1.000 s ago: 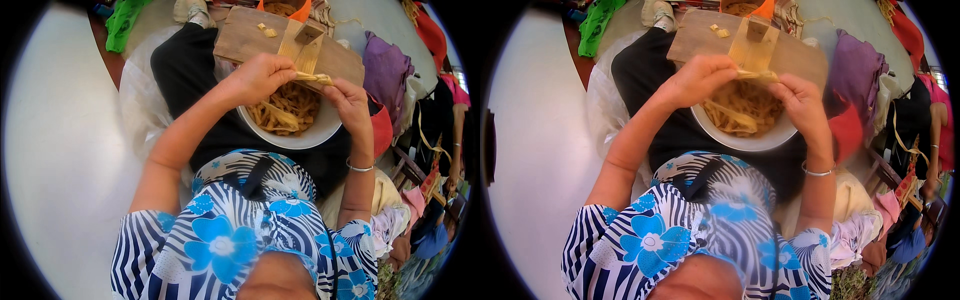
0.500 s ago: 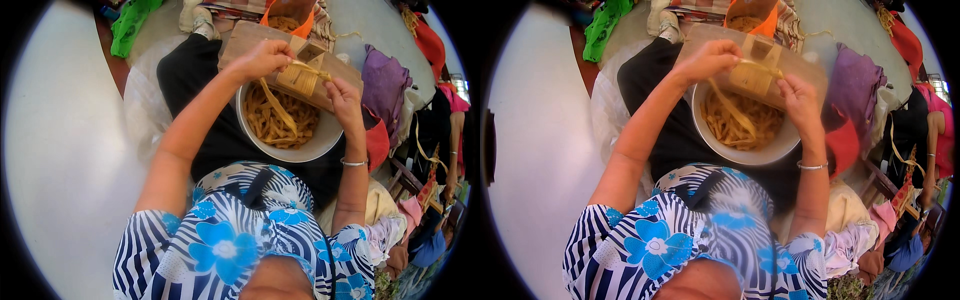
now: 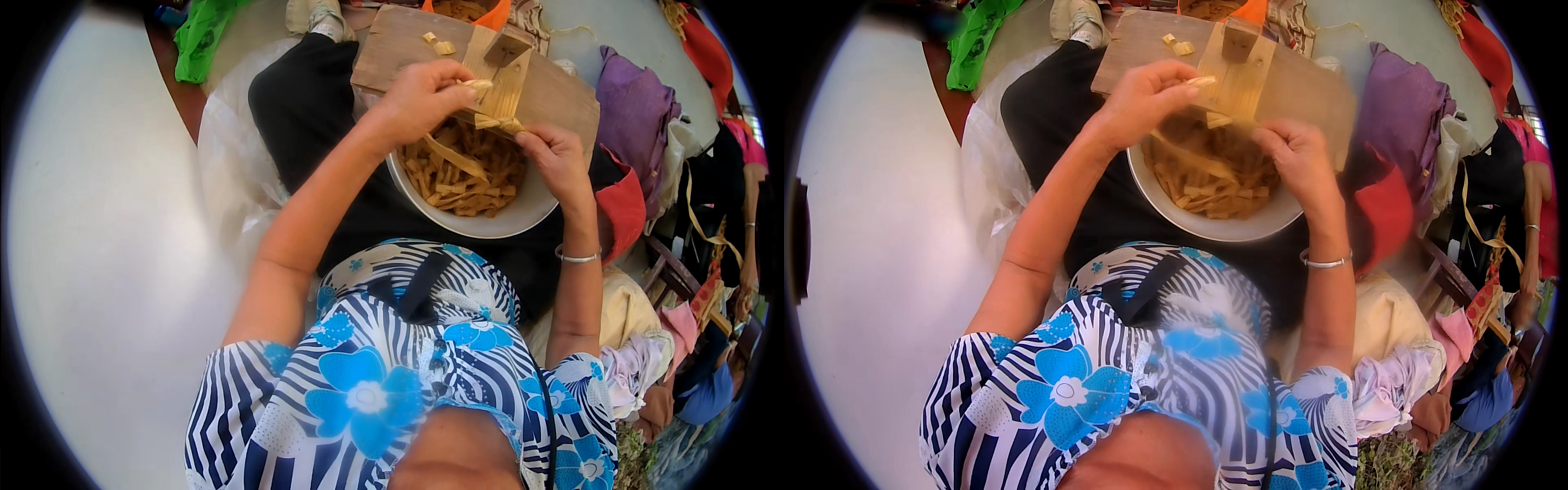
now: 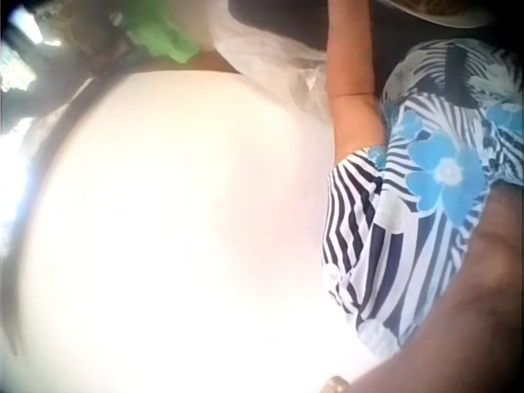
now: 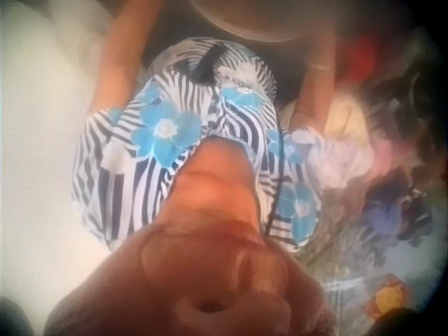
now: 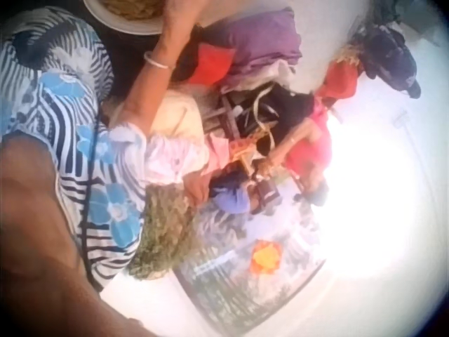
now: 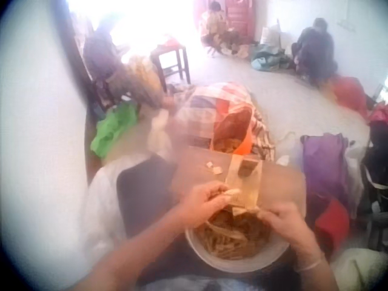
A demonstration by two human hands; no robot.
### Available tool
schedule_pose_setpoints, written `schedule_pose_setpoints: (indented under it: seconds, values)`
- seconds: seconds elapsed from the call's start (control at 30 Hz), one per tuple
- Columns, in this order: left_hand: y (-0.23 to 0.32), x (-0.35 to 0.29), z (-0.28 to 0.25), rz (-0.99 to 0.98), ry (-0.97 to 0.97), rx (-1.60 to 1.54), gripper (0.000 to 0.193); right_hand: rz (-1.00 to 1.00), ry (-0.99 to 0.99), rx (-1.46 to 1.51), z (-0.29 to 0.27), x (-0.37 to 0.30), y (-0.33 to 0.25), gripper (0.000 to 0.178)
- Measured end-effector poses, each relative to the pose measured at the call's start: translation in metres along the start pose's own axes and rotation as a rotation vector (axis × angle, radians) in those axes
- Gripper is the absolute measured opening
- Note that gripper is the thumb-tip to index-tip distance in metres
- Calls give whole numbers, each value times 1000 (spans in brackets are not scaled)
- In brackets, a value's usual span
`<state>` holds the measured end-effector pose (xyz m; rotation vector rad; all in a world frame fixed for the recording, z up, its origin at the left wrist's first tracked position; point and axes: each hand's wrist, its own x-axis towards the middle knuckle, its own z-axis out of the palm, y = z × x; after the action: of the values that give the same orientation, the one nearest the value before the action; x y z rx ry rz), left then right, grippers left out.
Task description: The person is folding and knotting strips of plant fiber by hand, occasionally pulling them through a wooden jig while sitting on the floor.
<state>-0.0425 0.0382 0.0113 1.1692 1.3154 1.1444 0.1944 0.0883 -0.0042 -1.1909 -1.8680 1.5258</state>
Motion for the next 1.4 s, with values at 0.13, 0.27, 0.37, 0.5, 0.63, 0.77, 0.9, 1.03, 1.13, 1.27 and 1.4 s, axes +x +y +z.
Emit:
schedule_pose_setpoints:
  seconds: [0.13,0.27,0.37,0.5,0.63,0.77,0.9,1.03,1.13,1.27,1.4]
  values:
    - [16,-9,26,147,-108,285,24,-87,-1,42,12,-13,-30,11]
    - [14,-16,34,-141,-327,94,21,-221,-46,-54,14,-20,-33,10]
    - [18,-26,32,-162,-337,228,22,-201,-83,-109,16,-31,-30,10]
    - [-10,-50,22,-140,-226,114,25,-248,-21,-363,19,-37,-19,11]
    - [-30,-57,29,-258,-259,84,24,-532,210,-633,28,-33,-21,25]
    - [-30,-54,61,-325,-412,-124,18,-682,216,-571,56,-37,-29,22]
    - [1,-45,57,-474,-619,-211,19,-475,373,-527,37,-29,-19,14]
    - [16,-26,22,-351,-515,-3,27,-207,274,-584,11,-33,-17,23]
    - [23,-16,6,-171,-361,52,26,61,-225,-80,14,-55,-34,13]
    - [5,-20,35,-21,-306,-117,28,81,-416,708,27,-89,-82,24]
    - [28,-47,55,-201,-330,-407,30,-126,123,724,29,-39,-50,23]
